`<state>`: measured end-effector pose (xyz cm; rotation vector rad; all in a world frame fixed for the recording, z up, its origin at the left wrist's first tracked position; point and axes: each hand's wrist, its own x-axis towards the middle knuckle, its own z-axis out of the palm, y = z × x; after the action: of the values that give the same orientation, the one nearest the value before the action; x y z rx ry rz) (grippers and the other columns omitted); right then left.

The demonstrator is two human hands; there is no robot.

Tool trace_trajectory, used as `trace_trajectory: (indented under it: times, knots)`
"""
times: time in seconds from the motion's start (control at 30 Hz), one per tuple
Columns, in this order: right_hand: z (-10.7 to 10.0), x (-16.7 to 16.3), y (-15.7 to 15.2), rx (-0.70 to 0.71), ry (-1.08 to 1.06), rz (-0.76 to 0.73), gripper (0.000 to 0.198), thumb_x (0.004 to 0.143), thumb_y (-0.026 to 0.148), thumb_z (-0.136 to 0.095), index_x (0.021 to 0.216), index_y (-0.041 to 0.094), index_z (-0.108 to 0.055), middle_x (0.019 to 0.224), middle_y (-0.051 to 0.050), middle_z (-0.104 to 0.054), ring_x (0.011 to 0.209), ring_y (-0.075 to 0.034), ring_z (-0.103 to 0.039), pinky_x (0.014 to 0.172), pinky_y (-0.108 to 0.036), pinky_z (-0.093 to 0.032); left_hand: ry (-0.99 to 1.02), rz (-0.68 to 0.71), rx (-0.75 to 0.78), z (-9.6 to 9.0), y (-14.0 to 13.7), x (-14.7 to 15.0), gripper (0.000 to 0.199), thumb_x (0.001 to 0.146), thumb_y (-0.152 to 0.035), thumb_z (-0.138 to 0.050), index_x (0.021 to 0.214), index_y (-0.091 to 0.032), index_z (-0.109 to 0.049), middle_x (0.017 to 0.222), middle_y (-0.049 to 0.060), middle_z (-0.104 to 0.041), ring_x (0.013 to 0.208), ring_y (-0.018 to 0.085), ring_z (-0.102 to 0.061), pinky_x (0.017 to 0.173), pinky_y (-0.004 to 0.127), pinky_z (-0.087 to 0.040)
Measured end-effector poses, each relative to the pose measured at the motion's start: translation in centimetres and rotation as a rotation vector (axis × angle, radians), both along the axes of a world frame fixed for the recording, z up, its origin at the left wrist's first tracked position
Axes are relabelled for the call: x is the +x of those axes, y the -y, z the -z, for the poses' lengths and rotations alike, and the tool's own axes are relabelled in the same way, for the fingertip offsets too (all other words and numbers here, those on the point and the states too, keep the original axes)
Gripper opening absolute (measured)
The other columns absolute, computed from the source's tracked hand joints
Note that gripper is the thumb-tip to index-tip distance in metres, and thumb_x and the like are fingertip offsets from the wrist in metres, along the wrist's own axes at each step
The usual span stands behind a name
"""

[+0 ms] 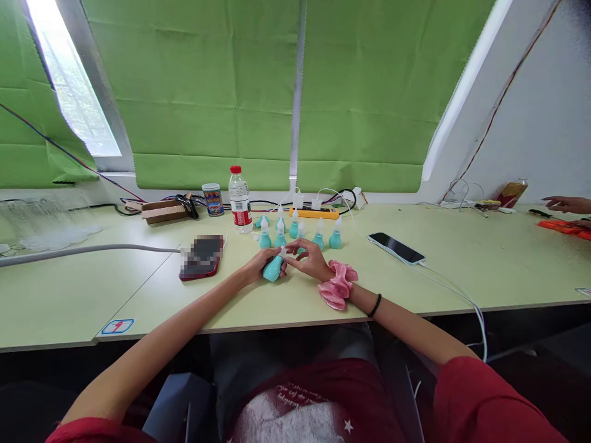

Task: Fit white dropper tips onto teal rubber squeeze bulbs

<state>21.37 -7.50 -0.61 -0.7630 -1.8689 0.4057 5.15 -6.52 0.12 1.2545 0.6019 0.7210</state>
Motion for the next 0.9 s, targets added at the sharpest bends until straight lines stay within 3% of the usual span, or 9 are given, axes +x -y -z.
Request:
trace_trajectory:
  times: [0.1, 0.23, 0.37, 0.5, 0.63, 0.73, 0.83, 0.9]
  knots:
    - [0.1, 0.1, -0.2, -0.011, -0.005, 0.009, 0.038, 0.063, 0.034, -0.064, 0.097, 0.017, -0.058, 0.08, -0.003, -0.049, 0.068, -0.011, -0.048, 0.046, -0.018, -0.043, 0.03, 0.025, -0.023, -0.1, 0.3, -0.1, 0.02, 0.078, -0.031, -0.042, 0.077, -0.012, -0.048, 0.051, 0.003, -0.053, 0.043, 0.013, -0.051, 0.05, 0.027, -0.042]
    - [0.3, 0.2, -0.6, -0.103, 0.025, -0.028, 0.042, 0.063, 0.04, -0.063, 0.1, 0.02, -0.059, 0.087, -0.004, -0.045, 0.069, -0.01, -0.047, 0.045, -0.017, -0.043, 0.103, 0.069, -0.031, -0.1, 0.5, -0.2, 0.017, 0.077, -0.031, -0.045, 0.086, -0.016, -0.042, 0.053, 0.0, -0.052, 0.043, 0.014, -0.051, 0.047, 0.028, -0.042]
    - [0.4, 0.2, -0.6, -0.203, 0.006, -0.13, 0.036, 0.063, 0.041, -0.064, 0.094, 0.021, -0.063, 0.091, -0.004, -0.044, 0.075, -0.011, -0.047, 0.05, -0.017, -0.044, 0.096, 0.109, -0.029, -0.1, 0.6, -0.3, 0.016, 0.077, -0.03, -0.044, 0.086, -0.018, -0.038, 0.051, -0.001, -0.052, 0.04, 0.015, -0.051, 0.047, 0.031, -0.043]
    - [0.2, 0.0, -0.7, -0.294, -0.1, -0.203, 0.031, 0.058, 0.038, -0.067, 0.081, 0.018, -0.065, 0.086, -0.004, -0.047, 0.079, -0.013, -0.047, 0.053, -0.019, -0.044, 0.086, 0.152, -0.019, -0.3, 0.8, -0.2, 0.016, 0.076, -0.029, -0.043, 0.085, -0.016, -0.04, 0.055, 0.004, -0.057, 0.046, 0.018, -0.056, 0.058, 0.036, -0.045]
    - [-0.4, 0.3, -0.9, -0.341, -0.272, -0.231, 0.026, 0.056, 0.037, -0.069, 0.069, 0.016, -0.063, 0.075, -0.002, -0.051, 0.075, -0.012, -0.049, 0.058, -0.021, -0.044, 0.103, 0.115, -0.016, -0.5, 0.9, 0.1, 0.024, 0.075, -0.035, -0.045, 0.083, -0.012, -0.045, 0.068, 0.01, -0.06, 0.061, 0.021, -0.059, 0.066, 0.037, -0.045]
    - [-0.9, 0.8, -1.1, -0.501, -0.402, -0.303, 0.029, 0.059, 0.041, -0.066, 0.067, 0.015, -0.058, 0.07, -0.001, -0.054, 0.068, -0.011, -0.051, 0.062, -0.023, -0.045, 0.073, 0.031, 0.014, -0.5, 0.7, 0.2, 0.027, 0.073, -0.036, -0.05, 0.084, -0.011, -0.049, 0.072, 0.009, -0.059, 0.066, 0.02, -0.058, 0.067, 0.037, -0.045]
    - [-1.2, 1.1, -1.2, -0.674, -0.518, -0.392, 0.031, 0.063, 0.044, -0.062, 0.073, 0.016, -0.054, 0.068, -0.001, -0.057, 0.061, -0.011, -0.054, 0.06, -0.026, -0.046, 0.008, -0.116, 0.134, -0.4, 0.6, 0.1, 0.023, 0.07, -0.032, -0.056, 0.079, -0.012, -0.052, 0.069, 0.005, -0.058, 0.062, 0.015, -0.056, 0.064, 0.032, -0.046]
    - [-1.2, 1.0, -1.2, -0.712, -0.524, -0.411, 0.032, 0.064, 0.044, -0.062, 0.077, 0.016, -0.052, 0.065, -0.001, -0.058, 0.056, -0.011, -0.054, 0.056, -0.026, -0.046, -0.033, -0.193, 0.252, -0.4, 0.6, 0.1, 0.023, 0.069, -0.034, -0.057, 0.075, -0.012, -0.053, 0.066, 0.004, -0.058, 0.056, 0.012, -0.053, 0.059, 0.027, -0.044]
